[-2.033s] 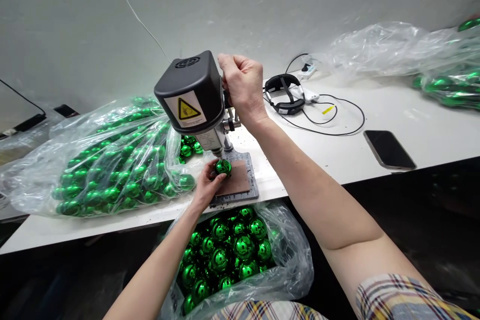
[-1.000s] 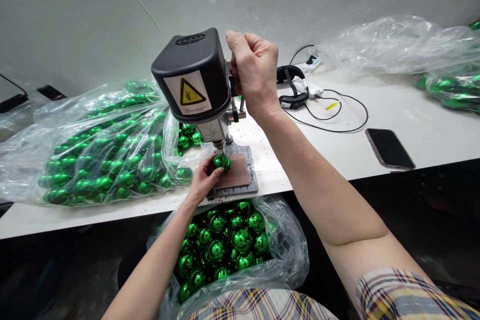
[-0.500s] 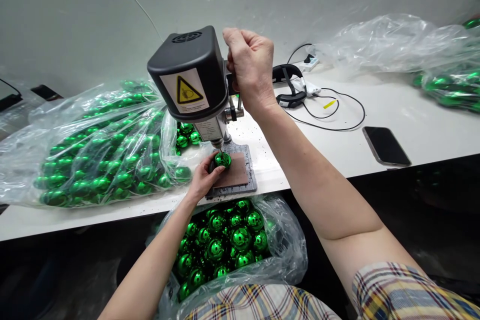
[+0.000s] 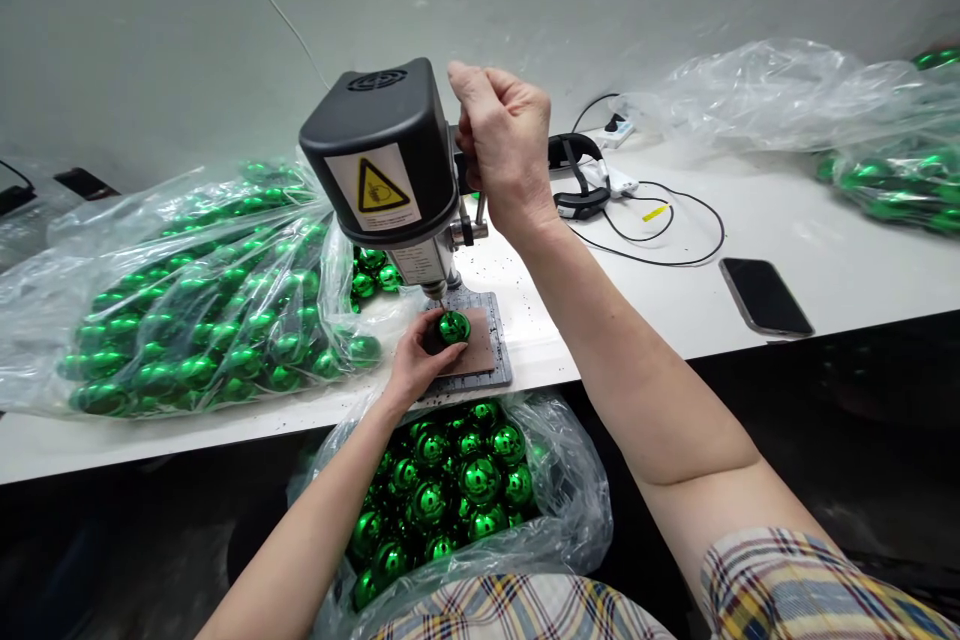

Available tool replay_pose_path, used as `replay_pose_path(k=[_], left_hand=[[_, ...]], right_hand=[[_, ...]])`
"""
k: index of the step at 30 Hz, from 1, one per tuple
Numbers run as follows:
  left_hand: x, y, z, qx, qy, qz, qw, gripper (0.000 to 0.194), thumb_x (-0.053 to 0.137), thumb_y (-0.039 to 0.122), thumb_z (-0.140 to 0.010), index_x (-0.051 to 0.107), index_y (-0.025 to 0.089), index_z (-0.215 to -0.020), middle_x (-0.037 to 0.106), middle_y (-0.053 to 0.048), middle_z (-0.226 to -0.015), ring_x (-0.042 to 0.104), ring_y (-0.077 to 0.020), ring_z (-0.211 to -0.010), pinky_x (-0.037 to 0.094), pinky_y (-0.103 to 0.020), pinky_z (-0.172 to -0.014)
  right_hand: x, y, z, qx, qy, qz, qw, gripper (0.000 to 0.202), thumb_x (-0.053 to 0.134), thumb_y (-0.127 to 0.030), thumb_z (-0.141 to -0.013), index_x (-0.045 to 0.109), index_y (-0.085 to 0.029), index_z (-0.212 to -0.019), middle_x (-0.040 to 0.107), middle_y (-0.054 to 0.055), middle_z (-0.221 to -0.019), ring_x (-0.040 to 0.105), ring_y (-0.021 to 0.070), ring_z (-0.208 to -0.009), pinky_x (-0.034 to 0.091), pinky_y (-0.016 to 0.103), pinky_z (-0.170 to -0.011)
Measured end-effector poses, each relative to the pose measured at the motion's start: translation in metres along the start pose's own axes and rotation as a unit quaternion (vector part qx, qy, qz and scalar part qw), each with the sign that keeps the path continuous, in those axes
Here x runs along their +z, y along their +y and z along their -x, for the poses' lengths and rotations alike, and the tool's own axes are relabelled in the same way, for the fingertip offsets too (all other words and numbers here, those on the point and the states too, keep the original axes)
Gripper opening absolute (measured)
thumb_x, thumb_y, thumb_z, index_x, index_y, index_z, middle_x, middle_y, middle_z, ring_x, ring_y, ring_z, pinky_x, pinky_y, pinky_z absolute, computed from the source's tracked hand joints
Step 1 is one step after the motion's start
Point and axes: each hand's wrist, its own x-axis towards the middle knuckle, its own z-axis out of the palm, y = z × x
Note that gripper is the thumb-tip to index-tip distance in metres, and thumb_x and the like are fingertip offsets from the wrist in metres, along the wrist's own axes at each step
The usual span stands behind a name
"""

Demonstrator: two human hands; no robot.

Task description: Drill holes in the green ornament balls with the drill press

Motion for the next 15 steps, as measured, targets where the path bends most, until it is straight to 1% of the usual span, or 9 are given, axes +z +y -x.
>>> replay_pose_path(k=[4,6,7,10,11,13,15], left_hand=[[0.0,0.001,0.002,-0.049,-0.024,0.054,0.997,0.062,0.082,0.035,-0.073,0.06,0.019,-0.129,0.07,-0.01,-0.122,0.067,-0.0259,-0.113,0.053,-0.044,-0.104],[0.0,0.003,0.002,-0.058,-0.029,0.067,0.996,0.063,0.083,0.035,-0.073,0.059,0.018,-0.129,0.07,-0.011,-0.124,0.066,-0.0268,-0.115,0.052,-0.045,-0.105],[0.0,0.003,0.003,-0.06,-0.028,0.07,0.995,0.063,0.083,0.034,-0.072,0.06,0.018,-0.129,0.07,-0.011,-0.124,0.066,-0.0272,-0.115,0.052,-0.046,-0.106],[0.0,0.004,0.003,-0.065,-0.025,0.077,0.995,0.063,0.083,0.033,-0.072,0.06,0.018,-0.128,0.07,-0.011,-0.124,0.066,-0.0278,-0.115,0.051,-0.047,-0.107],[0.0,0.003,0.003,-0.066,-0.025,0.081,0.994,0.063,0.083,0.033,-0.072,0.06,0.018,-0.128,0.07,-0.011,-0.124,0.066,-0.0278,-0.115,0.051,-0.048,-0.107],[0.001,0.002,0.004,-0.064,-0.026,0.088,0.994,0.063,0.083,0.034,-0.072,0.06,0.018,-0.128,0.069,-0.011,-0.125,0.066,-0.0278,-0.116,0.051,-0.048,-0.107],[0.001,-0.001,0.004,-0.06,-0.025,0.091,0.994,0.064,0.084,0.034,-0.072,0.06,0.018,-0.129,0.069,-0.012,-0.125,0.065,-0.0278,-0.116,0.051,-0.047,-0.107]], right_hand=[[-0.003,-0.001,0.009,-0.035,-0.016,0.013,0.999,0.058,0.076,-0.056,-0.076,0.035,-0.024,-0.05,0.034,-0.005,-0.045,0.024,0.008,-0.039,0.016,0.029,-0.036],[-0.006,0.0,0.015,-0.061,-0.019,0.026,0.998,0.059,0.074,-0.057,-0.078,0.034,-0.024,-0.05,0.033,-0.005,-0.043,0.025,0.0082,-0.037,0.016,0.03,-0.035],[-0.007,0.0,0.019,-0.08,-0.02,0.027,0.996,0.058,0.073,-0.053,-0.08,0.035,-0.024,-0.049,0.034,-0.005,-0.042,0.025,0.0081,-0.036,0.016,0.03,-0.034],[-0.012,0.003,0.033,-0.15,-0.03,0.014,0.988,0.052,0.071,-0.034,-0.086,0.042,-0.023,-0.045,0.037,-0.005,-0.039,0.028,0.008,-0.032,0.017,0.031,-0.034],[-0.014,0.004,0.039,-0.172,-0.031,0.01,0.985,0.051,0.07,-0.029,-0.087,0.044,-0.023,-0.044,0.038,-0.005,-0.038,0.029,0.008,-0.031,0.018,0.032,-0.035],[-0.017,0.008,0.051,-0.204,-0.027,0.017,0.978,0.051,0.069,-0.028,-0.087,0.045,-0.023,-0.043,0.039,-0.005,-0.037,0.03,0.0084,-0.031,0.021,0.033,-0.036],[-0.021,0.012,0.061,-0.221,-0.019,0.032,0.975,0.053,0.069,-0.032,-0.088,0.043,-0.023,-0.043,0.037,-0.005,-0.037,0.03,0.0084,-0.032,0.02,0.033,-0.037]])
